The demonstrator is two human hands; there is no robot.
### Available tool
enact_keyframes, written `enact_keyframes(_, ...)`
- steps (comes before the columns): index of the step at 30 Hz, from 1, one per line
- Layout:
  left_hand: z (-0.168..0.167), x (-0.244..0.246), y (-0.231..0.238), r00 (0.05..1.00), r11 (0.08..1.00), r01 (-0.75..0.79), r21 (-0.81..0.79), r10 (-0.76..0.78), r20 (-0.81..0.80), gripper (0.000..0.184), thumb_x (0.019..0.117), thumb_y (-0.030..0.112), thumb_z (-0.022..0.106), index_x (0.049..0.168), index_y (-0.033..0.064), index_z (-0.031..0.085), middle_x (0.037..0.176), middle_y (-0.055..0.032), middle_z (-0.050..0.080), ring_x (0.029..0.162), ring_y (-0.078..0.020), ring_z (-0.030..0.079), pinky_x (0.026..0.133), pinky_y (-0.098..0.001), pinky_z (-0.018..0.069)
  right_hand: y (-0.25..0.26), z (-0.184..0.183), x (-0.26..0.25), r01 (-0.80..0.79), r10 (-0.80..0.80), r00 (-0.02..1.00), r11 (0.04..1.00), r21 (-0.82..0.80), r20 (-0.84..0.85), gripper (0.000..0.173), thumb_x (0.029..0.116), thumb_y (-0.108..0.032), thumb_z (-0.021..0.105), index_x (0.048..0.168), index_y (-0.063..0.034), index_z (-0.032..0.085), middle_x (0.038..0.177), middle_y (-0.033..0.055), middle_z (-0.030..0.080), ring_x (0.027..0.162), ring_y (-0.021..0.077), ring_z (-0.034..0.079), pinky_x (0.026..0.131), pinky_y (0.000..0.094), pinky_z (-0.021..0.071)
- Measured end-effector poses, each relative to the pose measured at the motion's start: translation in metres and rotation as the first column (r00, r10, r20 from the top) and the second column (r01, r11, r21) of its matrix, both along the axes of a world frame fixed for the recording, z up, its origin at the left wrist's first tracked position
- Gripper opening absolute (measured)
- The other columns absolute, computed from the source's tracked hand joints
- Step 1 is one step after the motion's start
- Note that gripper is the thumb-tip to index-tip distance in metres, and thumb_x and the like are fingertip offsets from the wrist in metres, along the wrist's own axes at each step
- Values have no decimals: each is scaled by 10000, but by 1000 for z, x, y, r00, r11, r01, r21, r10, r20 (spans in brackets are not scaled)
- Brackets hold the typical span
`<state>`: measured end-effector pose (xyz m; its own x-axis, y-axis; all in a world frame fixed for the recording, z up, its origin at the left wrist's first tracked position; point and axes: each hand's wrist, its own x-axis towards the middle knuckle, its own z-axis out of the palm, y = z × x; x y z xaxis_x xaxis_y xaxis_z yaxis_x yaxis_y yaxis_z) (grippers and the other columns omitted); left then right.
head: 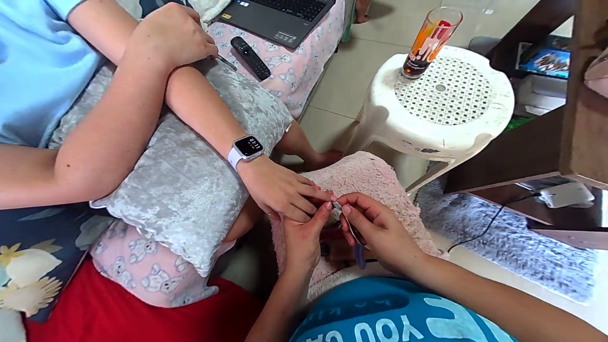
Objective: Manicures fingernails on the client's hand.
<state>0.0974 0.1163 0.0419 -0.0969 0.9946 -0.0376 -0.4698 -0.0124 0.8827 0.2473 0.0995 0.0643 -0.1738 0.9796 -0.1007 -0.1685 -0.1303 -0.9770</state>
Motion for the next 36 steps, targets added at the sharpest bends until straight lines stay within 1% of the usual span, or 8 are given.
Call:
enact_keyframes(5,1,0,-1,1000,1000,-7,-4,7,13,174,846,-75,740,1011,-44,696,931,-144,744,860,-171,730,822,-311,606,-1,-1,-1,2,-2,1000,1000,-10,-3,224,1085,-144,461,1200,-24,612,764,-11,611,581,48,571,523,174,500)
enact_keyframes(8,1,-1,0,1000,1000,-12,-11,12,11,177,848,-90,727,1017,-48,695,929,-148,746,859,-176,733,822,-314,609,-2,-1,-1,1,-2,1000,1000,-23,-26,235,1085,-140,459,1218,-22,613,758,-9,604,573,52,563,518,179,497)
enact_keyframes(13,1,1,0,1000,1000,-3,2,3,23,174,859,-83,725,1028,-52,693,938,-152,744,860,-176,730,822,-315,607,-3,2,0,-4,0,995,999,-46,-98,233,1087,-128,461,1225,-5,603,796,19,655,583,64,604,508,184,517)
enact_keyframes(17,1,2,1,999,1000,-14,-5,14,30,193,853,-94,724,1041,-63,695,951,-168,747,877,-193,739,829,-324,612,-3,4,-3,8,-20,992,996,-93,-126,224,1088,-130,456,1215,-9,595,799,25,654,591,74,613,519,191,526)
enact_keyframes(23,2,4,2,1000,1000,-25,-17,26,18,151,858,-94,716,1005,-59,708,945,-161,747,866,-179,733,807,-304,608,-2,4,-7,22,-48,982,990,-142,-184,212,1091,-133,453,1207,-7,579,796,30,654,594,78,616,527,196,529)
enact_keyframes(26,2,6,2,1000,999,-29,-16,29,9,150,862,-93,715,1008,-58,710,950,-159,749,875,-171,733,813,-302,607,-3,2,-9,33,-65,974,989,-145,-219,212,1094,-136,446,1198,-5,577,791,32,646,596,79,610,538,202,530)
enact_keyframes(31,4,7,2,999,999,-33,-19,34,23,146,862,-91,716,1004,-55,712,957,-164,748,900,-185,736,834,-314,607,-4,2,-15,65,-101,960,987,-146,-260,209,1097,-140,435,1195,-12,568,789,23,617,611,76,595,570,205,534)
enact_keyframes(36,5,9,2,998,999,-45,-12,46,37,177,863,-89,714,1034,-46,695,966,-153,748,913,-186,739,833,-317,611,-4,2,-16,71,-102,962,989,-129,-253,206,1095,-129,430,1201,-14,564,768,2,585,584,56,551,548,191,500)
